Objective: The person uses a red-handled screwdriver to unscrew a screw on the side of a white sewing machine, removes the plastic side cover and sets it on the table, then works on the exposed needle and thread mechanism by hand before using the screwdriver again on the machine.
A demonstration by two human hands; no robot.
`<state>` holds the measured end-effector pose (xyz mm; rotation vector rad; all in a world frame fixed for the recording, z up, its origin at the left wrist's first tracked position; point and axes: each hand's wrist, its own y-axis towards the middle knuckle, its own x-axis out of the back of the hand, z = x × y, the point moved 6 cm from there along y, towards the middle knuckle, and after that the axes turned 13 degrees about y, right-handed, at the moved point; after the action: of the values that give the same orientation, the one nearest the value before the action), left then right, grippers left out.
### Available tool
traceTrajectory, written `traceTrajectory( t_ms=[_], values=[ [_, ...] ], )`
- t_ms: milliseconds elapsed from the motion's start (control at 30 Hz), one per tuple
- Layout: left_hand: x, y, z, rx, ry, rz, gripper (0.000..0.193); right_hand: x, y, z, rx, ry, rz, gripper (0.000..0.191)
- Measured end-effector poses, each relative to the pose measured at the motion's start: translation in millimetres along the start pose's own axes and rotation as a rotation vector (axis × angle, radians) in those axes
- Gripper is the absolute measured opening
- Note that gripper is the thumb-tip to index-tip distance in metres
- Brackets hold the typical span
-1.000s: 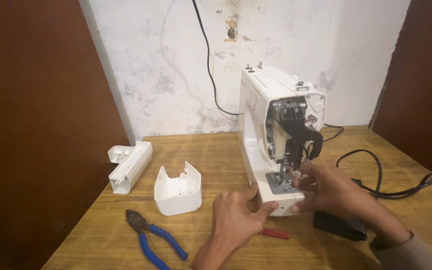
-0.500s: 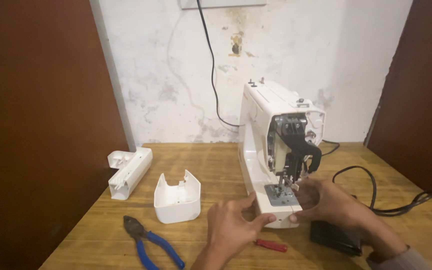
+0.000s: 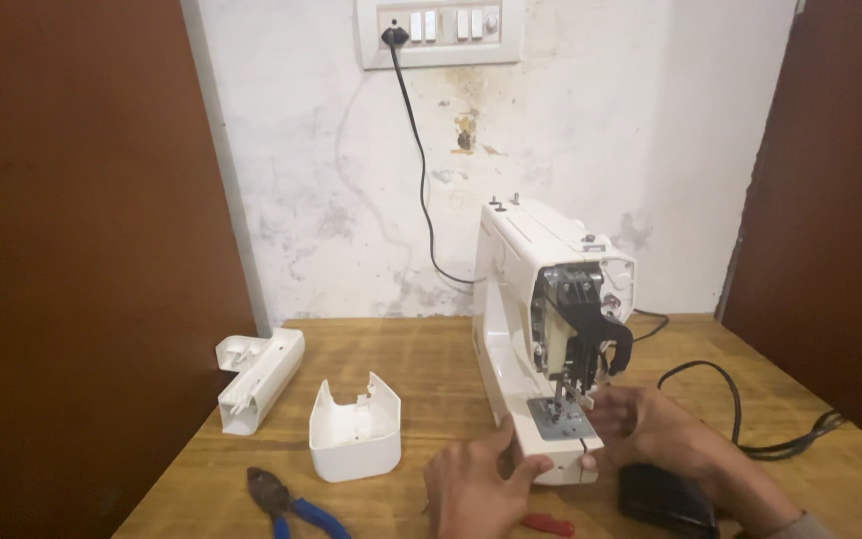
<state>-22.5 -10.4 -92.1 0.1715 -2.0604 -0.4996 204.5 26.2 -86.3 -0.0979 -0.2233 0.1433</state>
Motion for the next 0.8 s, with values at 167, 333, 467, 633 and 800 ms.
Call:
traceTrajectory(
  t_ms=[167, 333, 467, 633, 800],
  values=[
    [19, -3, -7, -0.073, -0.087, -0.044, 0.055, -2, 0, 3, 0.105, 0.022, 0.07, 0.075],
    [33, 0, -2, -0.002, -0.116, 0.005, 0.053, 3, -3, 12, 0.105, -0.123, 0.017, 0.066],
    [39, 3, 0, 0.074, -0.12, -0.1, 0.049, 14, -11, 21, 0.118, -0.088, -0.097, 0.061],
    [41, 11, -7, 0.059, -0.293, -0.212, 0.036, 19, -19, 32, 0.25, 0.061, -0.183, 0.061],
    [39, 30, -16, 0.044, -0.542, -0.174, 0.027, 25, -29, 49, 0.528, 0.171, -0.289, 0.054]
  ],
)
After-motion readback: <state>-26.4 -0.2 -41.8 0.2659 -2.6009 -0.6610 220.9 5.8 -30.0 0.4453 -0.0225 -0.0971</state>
